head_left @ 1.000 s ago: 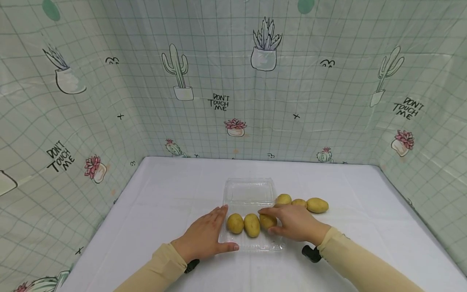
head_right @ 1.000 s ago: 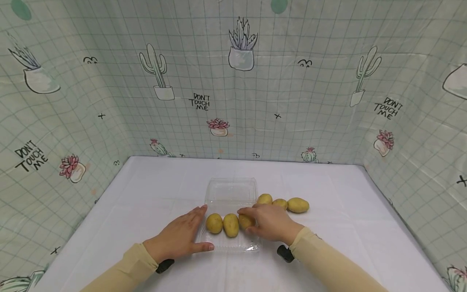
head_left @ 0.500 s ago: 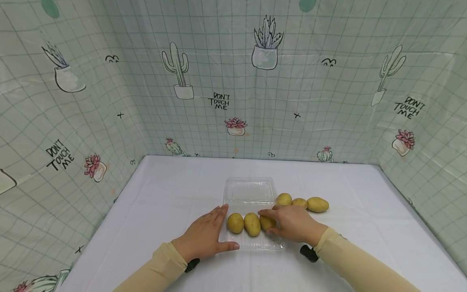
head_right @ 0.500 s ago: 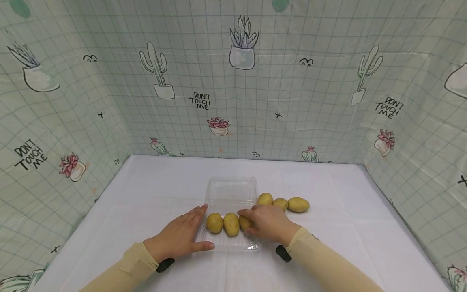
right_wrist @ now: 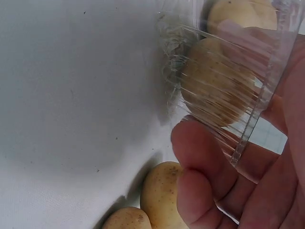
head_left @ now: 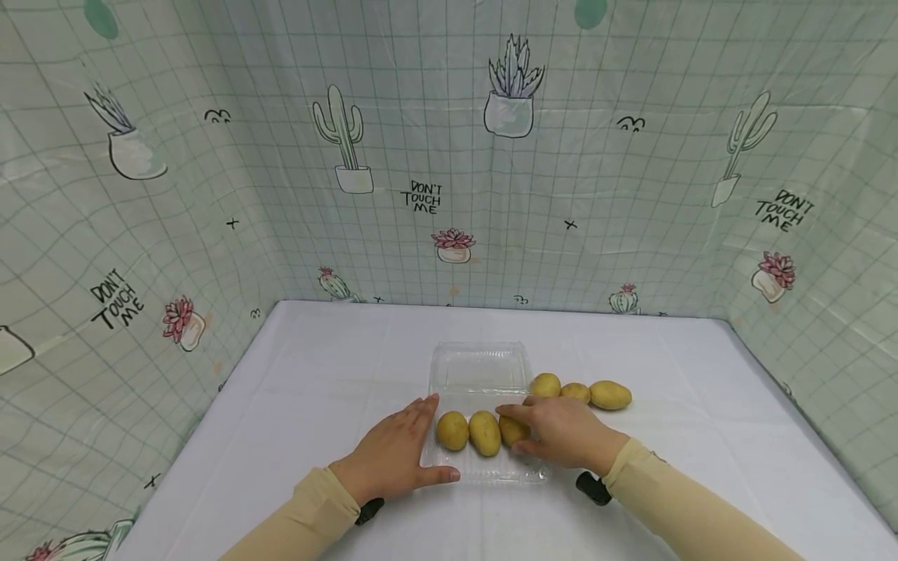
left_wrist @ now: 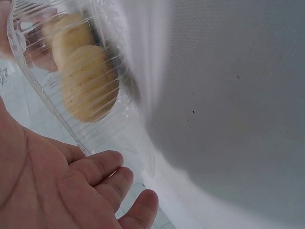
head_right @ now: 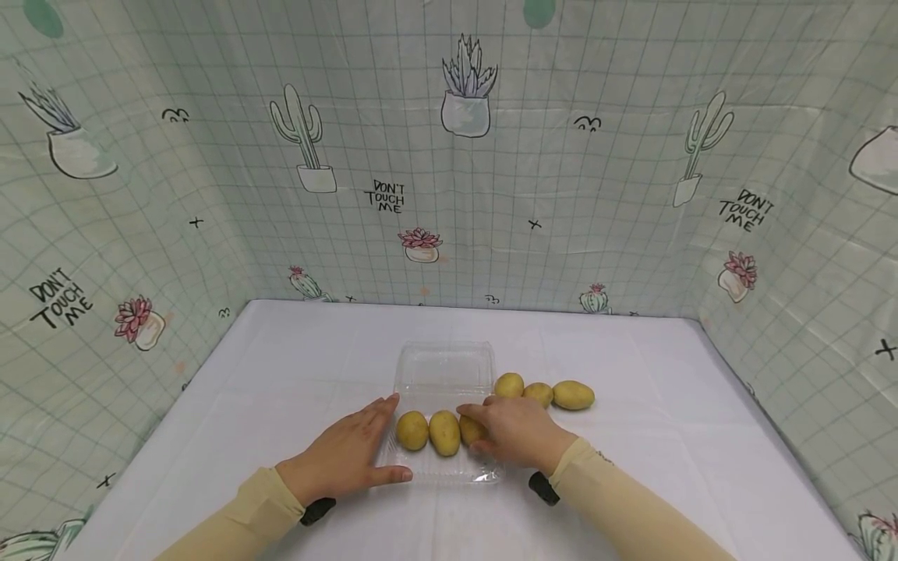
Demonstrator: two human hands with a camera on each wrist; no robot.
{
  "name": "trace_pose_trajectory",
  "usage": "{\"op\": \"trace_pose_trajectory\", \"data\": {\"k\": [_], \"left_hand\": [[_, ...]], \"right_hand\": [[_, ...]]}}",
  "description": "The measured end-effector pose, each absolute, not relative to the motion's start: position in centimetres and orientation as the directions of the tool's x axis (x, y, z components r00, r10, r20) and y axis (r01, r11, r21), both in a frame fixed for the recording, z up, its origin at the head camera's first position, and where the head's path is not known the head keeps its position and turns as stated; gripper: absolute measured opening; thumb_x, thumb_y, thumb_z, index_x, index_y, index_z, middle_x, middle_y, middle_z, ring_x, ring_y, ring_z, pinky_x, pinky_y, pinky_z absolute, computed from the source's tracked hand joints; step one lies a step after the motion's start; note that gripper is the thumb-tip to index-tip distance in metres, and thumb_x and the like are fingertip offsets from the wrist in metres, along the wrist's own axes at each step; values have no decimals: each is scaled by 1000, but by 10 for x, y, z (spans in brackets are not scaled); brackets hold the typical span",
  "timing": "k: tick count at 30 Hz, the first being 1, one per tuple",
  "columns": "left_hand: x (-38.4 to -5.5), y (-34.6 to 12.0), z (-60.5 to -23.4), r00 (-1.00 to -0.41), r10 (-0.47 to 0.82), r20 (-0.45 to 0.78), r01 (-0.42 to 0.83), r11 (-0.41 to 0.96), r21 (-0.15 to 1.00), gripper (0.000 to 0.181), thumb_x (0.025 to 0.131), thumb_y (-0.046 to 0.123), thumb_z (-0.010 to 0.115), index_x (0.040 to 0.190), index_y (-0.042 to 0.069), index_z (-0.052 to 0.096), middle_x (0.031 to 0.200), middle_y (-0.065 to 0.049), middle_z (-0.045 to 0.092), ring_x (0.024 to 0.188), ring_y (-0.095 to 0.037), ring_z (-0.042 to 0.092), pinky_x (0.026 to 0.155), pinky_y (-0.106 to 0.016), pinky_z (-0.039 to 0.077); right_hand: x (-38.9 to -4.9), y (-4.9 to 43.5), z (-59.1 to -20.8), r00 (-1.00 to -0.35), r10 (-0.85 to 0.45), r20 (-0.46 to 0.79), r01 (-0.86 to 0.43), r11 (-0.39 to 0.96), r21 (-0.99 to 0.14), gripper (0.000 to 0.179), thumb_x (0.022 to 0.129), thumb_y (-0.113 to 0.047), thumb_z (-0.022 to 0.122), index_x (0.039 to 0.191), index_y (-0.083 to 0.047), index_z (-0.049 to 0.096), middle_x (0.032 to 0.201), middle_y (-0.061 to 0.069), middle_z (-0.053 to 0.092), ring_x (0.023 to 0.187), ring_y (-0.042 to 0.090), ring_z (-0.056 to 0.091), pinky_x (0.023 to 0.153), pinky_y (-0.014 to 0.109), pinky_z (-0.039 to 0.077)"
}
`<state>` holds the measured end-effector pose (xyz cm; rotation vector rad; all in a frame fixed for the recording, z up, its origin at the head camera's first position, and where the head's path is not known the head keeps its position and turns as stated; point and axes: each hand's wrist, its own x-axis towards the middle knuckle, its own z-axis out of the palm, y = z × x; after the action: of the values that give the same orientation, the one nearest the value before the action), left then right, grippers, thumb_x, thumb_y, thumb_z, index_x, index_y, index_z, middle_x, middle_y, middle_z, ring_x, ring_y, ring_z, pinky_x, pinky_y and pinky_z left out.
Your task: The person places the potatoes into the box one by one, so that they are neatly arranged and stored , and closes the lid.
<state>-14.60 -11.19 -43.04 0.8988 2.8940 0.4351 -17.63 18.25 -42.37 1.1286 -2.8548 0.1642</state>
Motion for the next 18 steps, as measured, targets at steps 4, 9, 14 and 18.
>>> {"op": "trace_pose_trajectory", "data": {"k": [4,9,14,18], "left_hand": [[-146,-112,-430,-822,570,4,547,787,286,106,87,69,60,153,-7,28,157,-19,33,142,-35,35,112,-48,34],[-145,-112,-429,-822,569,-10,545,792,275,107,87,72,57,153,-7,27,157,-19,32,142,-34,34,112,-47,34],[-145,-112,-428,-819,573,-7,550,790,270,108,87,73,55,153,-7,27,157,-20,33,142,-35,35,111,-48,35],[-145,-111,-428,-819,574,-9,549,788,278,107,88,71,58,153,-7,27,157,-20,32,142,-35,35,111,-48,35]], "right_hand": [[-175,182,-422,-741,-665,91,-671,738,-71,56,82,-42,81,131,-19,67,87,-6,60,57,4,42,46,24,37],[-173,182,-420,-738,-665,113,-673,738,-56,54,81,-40,82,129,-19,68,87,-7,60,56,3,41,46,23,36],[-171,183,-418,-723,-675,146,-686,727,-38,50,81,-35,83,125,-18,70,90,-5,63,56,2,42,47,21,37],[-170,184,-415,-718,-675,170,-688,725,-29,47,81,-32,83,124,-18,70,94,-3,65,55,1,42,46,21,37]]}}
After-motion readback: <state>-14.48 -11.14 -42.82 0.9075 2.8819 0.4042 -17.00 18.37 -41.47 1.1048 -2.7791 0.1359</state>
